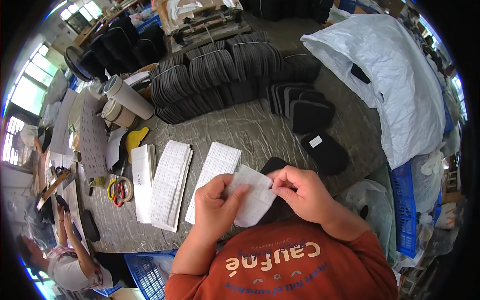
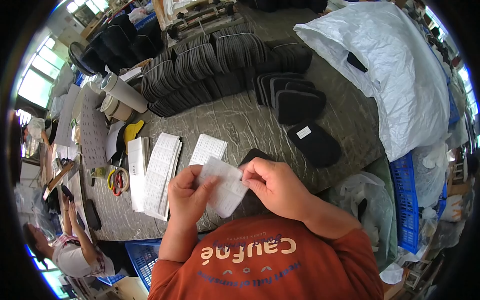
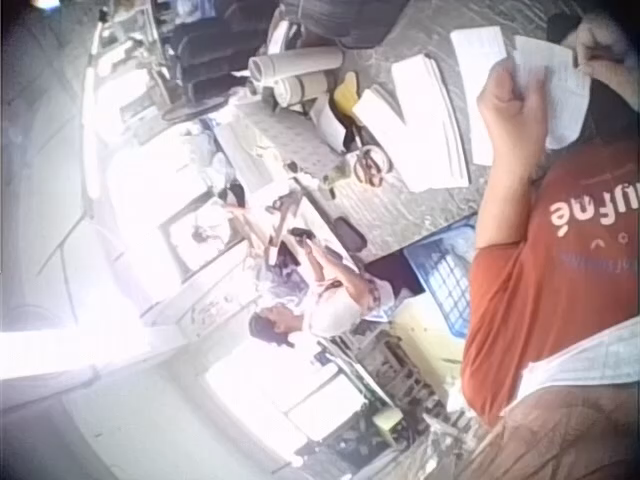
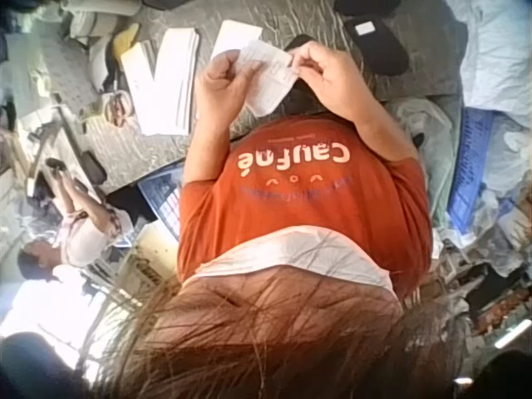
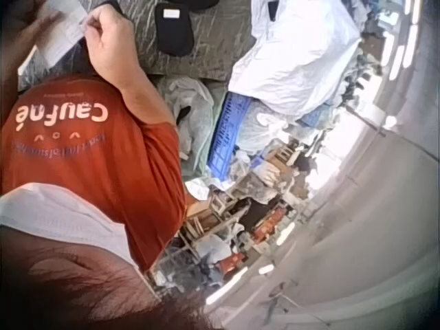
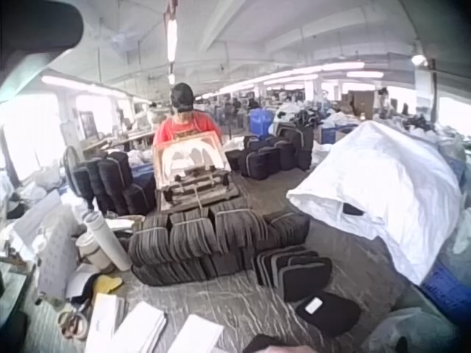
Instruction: Applying identification labels to black shoe components and organizing them into stacks.
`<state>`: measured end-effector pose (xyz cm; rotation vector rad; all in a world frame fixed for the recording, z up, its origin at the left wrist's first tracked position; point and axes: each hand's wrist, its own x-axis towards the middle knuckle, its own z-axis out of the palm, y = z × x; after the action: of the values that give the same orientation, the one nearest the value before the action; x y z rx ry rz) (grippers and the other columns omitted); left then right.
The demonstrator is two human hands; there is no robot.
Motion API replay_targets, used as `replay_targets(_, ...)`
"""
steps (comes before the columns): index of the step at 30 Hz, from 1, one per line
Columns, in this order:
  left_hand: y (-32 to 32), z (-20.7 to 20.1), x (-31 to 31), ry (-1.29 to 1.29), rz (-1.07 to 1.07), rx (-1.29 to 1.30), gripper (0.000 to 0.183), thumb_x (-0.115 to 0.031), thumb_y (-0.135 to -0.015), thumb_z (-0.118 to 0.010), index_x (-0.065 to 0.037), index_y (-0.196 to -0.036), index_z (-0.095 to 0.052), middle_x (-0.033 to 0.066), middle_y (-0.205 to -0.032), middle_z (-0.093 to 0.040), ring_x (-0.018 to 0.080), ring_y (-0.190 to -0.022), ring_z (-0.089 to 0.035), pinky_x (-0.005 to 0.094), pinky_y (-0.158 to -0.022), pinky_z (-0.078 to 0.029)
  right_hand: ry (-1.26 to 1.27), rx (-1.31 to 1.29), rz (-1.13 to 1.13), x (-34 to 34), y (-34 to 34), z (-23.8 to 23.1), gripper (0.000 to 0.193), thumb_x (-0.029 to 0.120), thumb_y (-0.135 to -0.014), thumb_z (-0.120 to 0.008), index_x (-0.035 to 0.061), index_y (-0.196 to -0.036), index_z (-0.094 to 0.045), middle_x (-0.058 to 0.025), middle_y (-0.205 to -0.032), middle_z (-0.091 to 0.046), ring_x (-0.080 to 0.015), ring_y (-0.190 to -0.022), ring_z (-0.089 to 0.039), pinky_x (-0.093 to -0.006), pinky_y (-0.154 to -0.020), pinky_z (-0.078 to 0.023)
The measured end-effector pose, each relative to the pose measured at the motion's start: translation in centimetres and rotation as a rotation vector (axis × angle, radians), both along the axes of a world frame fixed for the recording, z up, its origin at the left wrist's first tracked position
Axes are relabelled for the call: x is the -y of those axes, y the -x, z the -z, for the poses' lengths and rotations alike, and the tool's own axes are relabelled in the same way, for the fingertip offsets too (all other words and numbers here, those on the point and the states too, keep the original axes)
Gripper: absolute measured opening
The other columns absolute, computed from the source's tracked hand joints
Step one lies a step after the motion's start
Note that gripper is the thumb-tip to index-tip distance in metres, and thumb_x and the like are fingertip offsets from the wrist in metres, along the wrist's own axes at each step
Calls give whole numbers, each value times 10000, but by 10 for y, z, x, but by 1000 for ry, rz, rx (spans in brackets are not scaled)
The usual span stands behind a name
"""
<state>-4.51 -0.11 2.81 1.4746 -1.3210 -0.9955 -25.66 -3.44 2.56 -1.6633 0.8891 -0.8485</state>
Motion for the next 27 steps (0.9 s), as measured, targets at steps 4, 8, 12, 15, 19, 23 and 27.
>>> replay_targets(4, -11, -11, -3, 57, 7, 375, 155, -115, -818, -738, -10, -818, -624, 85, -670, -613, 195, -560, -577, 310, -519, -460, 120, 100, 227, 11, 7, -5, 60, -11, -863, -653, 7, -843, -599, -52, -825, -588, -108, -718, -564, -238, -668, -470)
replay_targets(8, -5, -19, -8, 419, 730, 475, 212, -109, -787, -735, 2, -746, -559, 159, -997, -665, 343, -935, -640, 412, -762, -546, -165, -11, 170, 18, 17, -8, 36, 7, -874, -654, -15, -865, -628, -10, -764, -625, -36, -671, -542, -212, -609, -456)
replay_targets(12, 11, 3, -14, 504, 684, 624, 304, -180, -807, -735, 8, -704, -519, 218, -1122, -649, 358, -1135, -604, 413, -906, -533, -207, -122, 155, 20, 9, 5, 47, 17, -871, -657, -22, -844, -655, -10, -727, -650, -31, -641, -553, -215, -569, -449)
replay_targets(15, 11, 7, -14, 513, 680, 617, 297, -176, -813, -731, 8, -707, -523, 216, -1113, -651, 358, -1124, -608, 415, -911, -530, -169, -179, 159, 20, 6, 12, 58, 26, -854, -669, -22, -823, -664, -39, -713, -662, -52, -625, -569, -230, -557, -449)
replay_targets(19, 11, 7, -14, 510, 683, 603, 298, -178, -814, -730, 10, -710, -524, 218, -1114, -650, 361, -1126, -607, 416, -917, -527, -125, -247, 153, 22, 4, 15, 71, 46, -831, -685, -20, -814, -669, -74, -699, -669, -84, -605, -588, -253, -544, -445)
replay_targets(23, 10, 9, -14, 508, 685, 593, 296, -176, -815, -728, 11, -711, -523, 228, -1142, -637, 357, -1105, -608, 410, -908, -526, -87, -270, 153, 23, 3, 14, 66, 52, -830, -687, -13, -823, -676, -76, -695, -664, -96, -599, -593, -254, -539, -438)
replay_targets(27, 15, 6, -9, 490, 670, 574, 292, -175, -817, -717, 16, -717, -520, 258, -1207, -599, 330, -939, -608, 404, -823, -520, -7, -299, 144, 24, 4, 18, 65, 55, -821, -696, -5, -836, -675, -88, -683, -654, -135, -581, -601, -271, -539, -448)
